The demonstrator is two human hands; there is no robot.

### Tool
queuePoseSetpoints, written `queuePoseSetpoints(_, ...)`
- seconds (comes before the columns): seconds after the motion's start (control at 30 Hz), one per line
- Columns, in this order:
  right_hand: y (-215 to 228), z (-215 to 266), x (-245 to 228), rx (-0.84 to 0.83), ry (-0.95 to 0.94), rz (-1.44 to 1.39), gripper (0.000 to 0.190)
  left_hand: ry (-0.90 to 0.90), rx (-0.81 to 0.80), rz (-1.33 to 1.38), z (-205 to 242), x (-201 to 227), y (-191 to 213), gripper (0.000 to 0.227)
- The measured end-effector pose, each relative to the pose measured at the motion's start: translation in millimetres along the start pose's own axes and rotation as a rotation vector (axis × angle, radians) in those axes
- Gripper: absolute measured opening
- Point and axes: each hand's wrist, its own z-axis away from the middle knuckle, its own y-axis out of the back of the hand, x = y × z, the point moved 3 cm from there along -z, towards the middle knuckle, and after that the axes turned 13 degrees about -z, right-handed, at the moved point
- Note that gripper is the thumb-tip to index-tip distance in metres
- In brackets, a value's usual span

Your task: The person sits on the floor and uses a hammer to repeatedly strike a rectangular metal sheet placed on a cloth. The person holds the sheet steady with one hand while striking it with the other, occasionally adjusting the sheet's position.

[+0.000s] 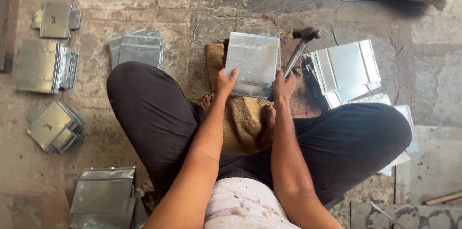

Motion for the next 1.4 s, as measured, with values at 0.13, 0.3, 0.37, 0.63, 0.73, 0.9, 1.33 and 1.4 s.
queuePoseSetpoints(0.13,-35,14,-51,-0.282,0.251,-0.198,0.026,-0.013,0.103,0.115,19,-6,-30,0.094)
queuePoseSetpoints(0.3,-35,7,9,-0.322,-0.172,-0.087,0.039,0.070,0.061,0.189,26,3,-33,0.077)
queuePoseSetpoints(0.37,-27,-3,41,-0.326,-0.144,0.158,0.055,0.066,0.081,0.190,26,10,-30,0.070)
queuePoseSetpoints(0.63,-34,20,56,-0.353,-0.109,0.544,0.061,0.006,0.179,0.232,20,18,-34,0.071)
queuePoseSetpoints(0.73,-52,61,21,-0.413,-0.286,0.212,0.051,0.043,0.109,0.246,25,24,-29,0.066)
queuePoseSetpoints(0.9,-64,94,-68,-0.406,-0.174,0.008,0.051,0.082,0.071,0.226,27,40,-14,0.063)
queuePoseSetpoints(1.33,-54,43,-6,-0.302,0.366,0.576,0.052,0.147,0.026,0.148,27,43,-15,0.069)
queuePoseSetpoints(1.4,-61,51,-40,-0.242,0.087,0.487,0.049,0.137,0.048,0.134,24,45,-14,0.068)
